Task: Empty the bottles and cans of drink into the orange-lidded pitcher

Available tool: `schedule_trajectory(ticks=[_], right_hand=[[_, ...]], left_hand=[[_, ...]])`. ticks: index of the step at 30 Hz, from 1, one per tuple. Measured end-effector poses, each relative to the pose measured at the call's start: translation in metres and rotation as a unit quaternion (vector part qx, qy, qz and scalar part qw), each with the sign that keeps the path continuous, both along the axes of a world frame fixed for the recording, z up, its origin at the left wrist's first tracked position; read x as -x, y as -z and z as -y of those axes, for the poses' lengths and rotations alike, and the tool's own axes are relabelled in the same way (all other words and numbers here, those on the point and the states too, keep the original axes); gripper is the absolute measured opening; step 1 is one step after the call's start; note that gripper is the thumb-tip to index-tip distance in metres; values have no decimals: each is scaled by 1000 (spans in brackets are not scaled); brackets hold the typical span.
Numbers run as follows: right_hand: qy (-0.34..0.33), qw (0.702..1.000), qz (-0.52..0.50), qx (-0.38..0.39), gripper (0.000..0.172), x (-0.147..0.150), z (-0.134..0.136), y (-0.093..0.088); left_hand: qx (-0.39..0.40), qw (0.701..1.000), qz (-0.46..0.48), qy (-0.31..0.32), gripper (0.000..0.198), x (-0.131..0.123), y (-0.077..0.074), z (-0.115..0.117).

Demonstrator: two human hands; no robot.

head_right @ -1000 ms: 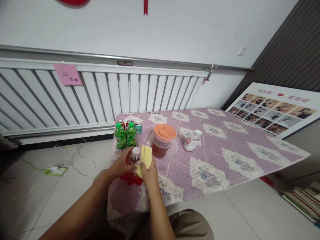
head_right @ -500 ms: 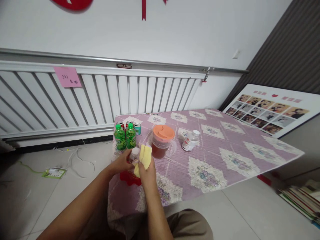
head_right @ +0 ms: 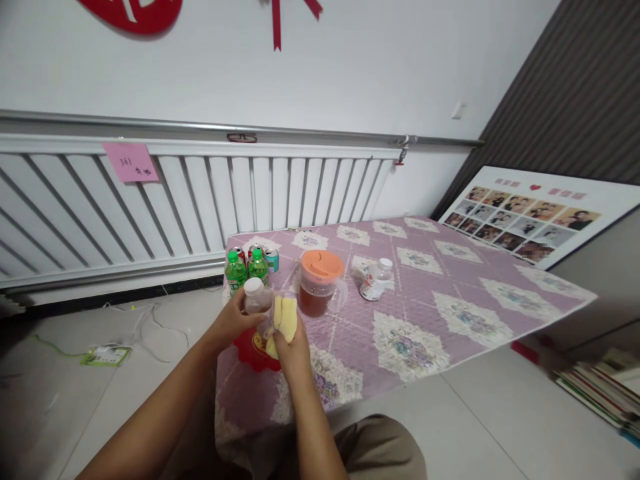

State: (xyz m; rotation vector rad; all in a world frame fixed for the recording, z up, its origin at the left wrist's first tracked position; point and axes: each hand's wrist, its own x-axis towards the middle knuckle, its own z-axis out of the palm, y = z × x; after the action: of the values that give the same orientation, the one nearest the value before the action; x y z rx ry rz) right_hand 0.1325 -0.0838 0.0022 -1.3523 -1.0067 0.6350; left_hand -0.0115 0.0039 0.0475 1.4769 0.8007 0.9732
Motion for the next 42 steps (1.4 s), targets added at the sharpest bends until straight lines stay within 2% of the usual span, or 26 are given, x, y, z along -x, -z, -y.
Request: schedule_trajectory(ticks=[4,8,13,17,19,22,25,27,30,37,42], right_hand=[[29,999,-18,5,62,2,3,3],[52,998,-20,22,64,7,3,4],[109,986,117,-52,56,22,7,13],[96,980,155,-78,57,27,10,12],[78,990,99,-62,55,22,9,7],[34,996,-77,-7,55,11,6,-2],[-27,965,-260,26,54,4,5,-8],[-66,944,-323,30,49,3,6,-9],[-96,937,-334,33,47,7,8,-7],[-112,939,-322,45,46,18,17,-4],[-129,929,-341,63,42,5,35,-2]], left_hand=[[10,999,30,-27,66,1,-11,0],[-3,995,45,-93,67,-6,-9,0],[0,986,21,-165,64,-16,-9,8],[-12,983,-22,-180,63,-15,-15,12],[-25,989,-27,-145,64,-11,-16,12],[-29,997,-12,-77,65,-4,-19,11],[0,999,32,-40,67,1,-27,12],[20,997,64,-27,69,2,-32,14],[21,996,78,-24,71,2,-34,15],[-13,995,57,-75,68,-2,-22,10],[-6,995,52,-86,64,-2,-21,8]])
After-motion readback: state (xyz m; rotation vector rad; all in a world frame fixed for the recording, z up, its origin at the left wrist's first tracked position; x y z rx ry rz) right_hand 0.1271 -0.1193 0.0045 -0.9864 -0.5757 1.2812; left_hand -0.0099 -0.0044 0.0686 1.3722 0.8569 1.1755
